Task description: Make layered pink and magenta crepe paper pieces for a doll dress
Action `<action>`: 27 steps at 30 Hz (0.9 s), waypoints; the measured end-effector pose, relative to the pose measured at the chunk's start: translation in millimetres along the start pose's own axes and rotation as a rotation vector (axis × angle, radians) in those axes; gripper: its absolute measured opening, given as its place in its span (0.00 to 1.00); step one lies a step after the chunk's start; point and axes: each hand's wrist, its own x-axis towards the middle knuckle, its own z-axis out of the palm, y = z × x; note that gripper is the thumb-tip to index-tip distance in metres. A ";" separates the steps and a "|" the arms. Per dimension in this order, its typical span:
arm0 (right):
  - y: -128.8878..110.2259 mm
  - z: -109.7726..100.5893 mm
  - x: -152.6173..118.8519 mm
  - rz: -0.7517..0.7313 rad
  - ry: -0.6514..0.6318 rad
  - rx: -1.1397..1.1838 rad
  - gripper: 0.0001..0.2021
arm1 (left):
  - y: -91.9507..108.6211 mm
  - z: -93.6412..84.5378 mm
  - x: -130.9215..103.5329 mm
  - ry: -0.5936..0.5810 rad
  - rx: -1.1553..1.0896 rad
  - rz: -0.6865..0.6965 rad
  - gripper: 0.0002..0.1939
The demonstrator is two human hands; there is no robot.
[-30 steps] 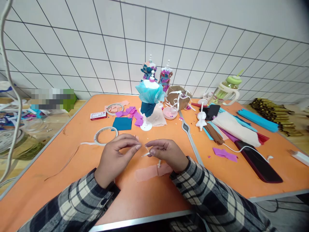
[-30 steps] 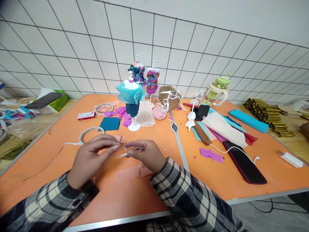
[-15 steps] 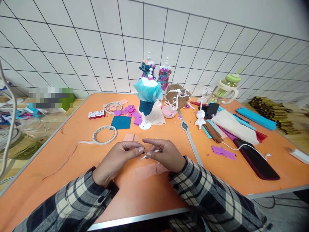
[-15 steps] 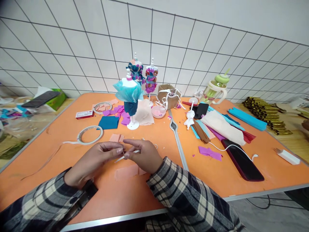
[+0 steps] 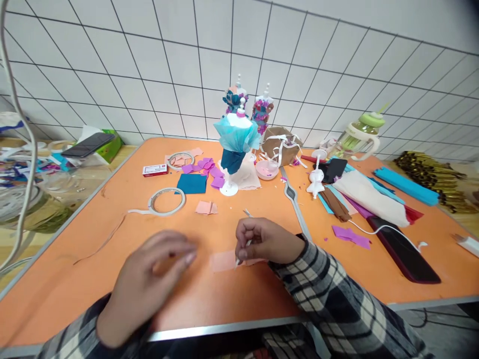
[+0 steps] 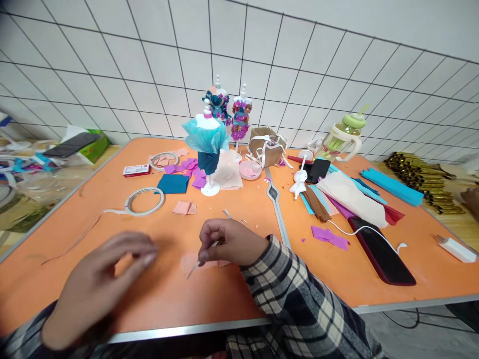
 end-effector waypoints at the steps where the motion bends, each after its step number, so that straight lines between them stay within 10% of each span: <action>1: 1.3 -0.5 0.9 0.046 -0.059 -0.028 0.15 | -1.8 0.1 -14.6 -0.108 0.087 0.178 0.07; 6: 12.7 4.8 21.1 0.149 -0.110 -0.328 0.14 | -6.4 16.6 -53.2 -0.287 0.461 0.411 0.27; 17: 19.3 10.0 41.2 0.227 -0.037 -0.620 0.16 | -2.0 18.7 -52.7 -0.266 0.544 0.366 0.20; 27: -0.9 12.3 34.8 0.188 -0.208 -0.437 0.17 | -1.7 19.9 -52.8 -0.231 0.486 0.364 0.19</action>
